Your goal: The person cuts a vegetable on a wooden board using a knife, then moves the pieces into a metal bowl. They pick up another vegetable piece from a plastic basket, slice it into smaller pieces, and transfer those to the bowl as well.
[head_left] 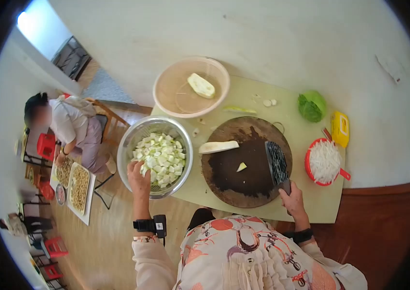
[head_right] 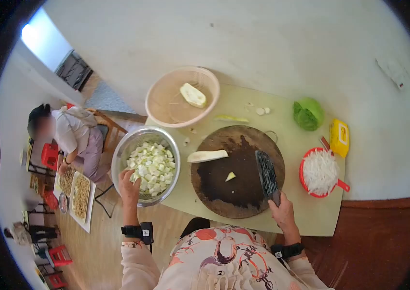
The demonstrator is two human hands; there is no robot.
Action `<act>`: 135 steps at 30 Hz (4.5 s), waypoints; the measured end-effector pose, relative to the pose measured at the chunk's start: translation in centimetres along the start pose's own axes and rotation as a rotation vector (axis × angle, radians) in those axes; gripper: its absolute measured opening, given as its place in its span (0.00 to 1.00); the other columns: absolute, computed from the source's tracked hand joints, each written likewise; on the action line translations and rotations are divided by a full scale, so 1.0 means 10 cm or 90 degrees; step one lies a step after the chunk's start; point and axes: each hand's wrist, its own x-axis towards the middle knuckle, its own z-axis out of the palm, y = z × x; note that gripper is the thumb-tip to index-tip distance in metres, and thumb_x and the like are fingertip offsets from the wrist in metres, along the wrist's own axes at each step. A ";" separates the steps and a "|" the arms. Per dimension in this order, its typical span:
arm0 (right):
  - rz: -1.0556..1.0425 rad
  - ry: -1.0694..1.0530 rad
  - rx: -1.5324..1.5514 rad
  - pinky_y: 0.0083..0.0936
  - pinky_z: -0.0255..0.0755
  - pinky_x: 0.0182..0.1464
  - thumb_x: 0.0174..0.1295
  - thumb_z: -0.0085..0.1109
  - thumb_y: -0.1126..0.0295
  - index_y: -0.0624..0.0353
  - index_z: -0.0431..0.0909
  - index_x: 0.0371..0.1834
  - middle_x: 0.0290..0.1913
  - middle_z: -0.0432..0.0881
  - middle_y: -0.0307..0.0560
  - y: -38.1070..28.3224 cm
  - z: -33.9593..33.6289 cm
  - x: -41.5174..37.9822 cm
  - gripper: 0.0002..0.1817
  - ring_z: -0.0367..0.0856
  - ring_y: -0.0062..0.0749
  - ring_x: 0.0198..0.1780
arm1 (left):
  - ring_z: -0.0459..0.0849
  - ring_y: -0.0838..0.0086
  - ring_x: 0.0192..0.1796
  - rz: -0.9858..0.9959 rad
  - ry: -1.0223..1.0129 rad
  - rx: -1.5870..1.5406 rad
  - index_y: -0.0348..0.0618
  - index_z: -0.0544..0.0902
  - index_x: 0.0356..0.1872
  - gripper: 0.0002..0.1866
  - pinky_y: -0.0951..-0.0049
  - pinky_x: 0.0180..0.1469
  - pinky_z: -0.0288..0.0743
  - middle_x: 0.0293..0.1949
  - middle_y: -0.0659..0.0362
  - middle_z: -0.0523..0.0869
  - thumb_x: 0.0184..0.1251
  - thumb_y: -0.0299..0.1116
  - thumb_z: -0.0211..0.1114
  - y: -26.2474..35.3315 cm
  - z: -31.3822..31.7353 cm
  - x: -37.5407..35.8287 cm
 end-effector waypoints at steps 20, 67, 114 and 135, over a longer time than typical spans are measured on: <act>-0.351 -0.054 -0.270 0.46 0.75 0.40 0.59 0.54 0.65 0.62 0.63 0.61 0.35 0.81 0.63 -0.17 0.02 0.08 0.26 0.81 0.59 0.36 | 0.78 0.58 0.46 0.556 -0.199 -0.157 0.37 0.80 0.44 0.14 0.62 0.49 0.74 0.43 0.53 0.79 0.53 0.22 0.64 1.69 1.34 -0.58; -0.175 -0.381 -0.288 0.42 0.73 0.26 0.60 0.57 0.62 0.63 0.67 0.60 0.19 0.77 0.58 -0.93 -0.28 0.08 0.26 0.79 0.53 0.22 | 0.81 0.56 0.39 0.516 -0.270 -0.279 0.36 0.81 0.35 0.14 0.64 0.40 0.78 0.37 0.50 0.80 0.43 0.22 0.70 1.67 1.75 -0.48; -0.125 -0.293 -0.231 0.44 0.75 0.30 0.60 0.55 0.64 0.63 0.67 0.57 0.29 0.81 0.61 -0.67 -0.03 0.12 0.23 0.80 0.55 0.27 | 0.81 0.64 0.38 0.549 -0.219 -0.308 0.38 0.81 0.40 0.15 0.69 0.39 0.77 0.39 0.55 0.80 0.48 0.23 0.69 1.78 1.73 -0.43; -0.098 -0.266 -0.160 0.40 0.75 0.30 0.61 0.56 0.64 0.64 0.69 0.57 0.26 0.79 0.61 -0.69 -0.16 -0.13 0.23 0.81 0.53 0.27 | 0.84 0.64 0.38 0.550 -0.247 -0.327 0.35 0.82 0.38 0.12 0.69 0.41 0.79 0.38 0.54 0.82 0.50 0.19 0.66 1.83 1.77 -0.44</act>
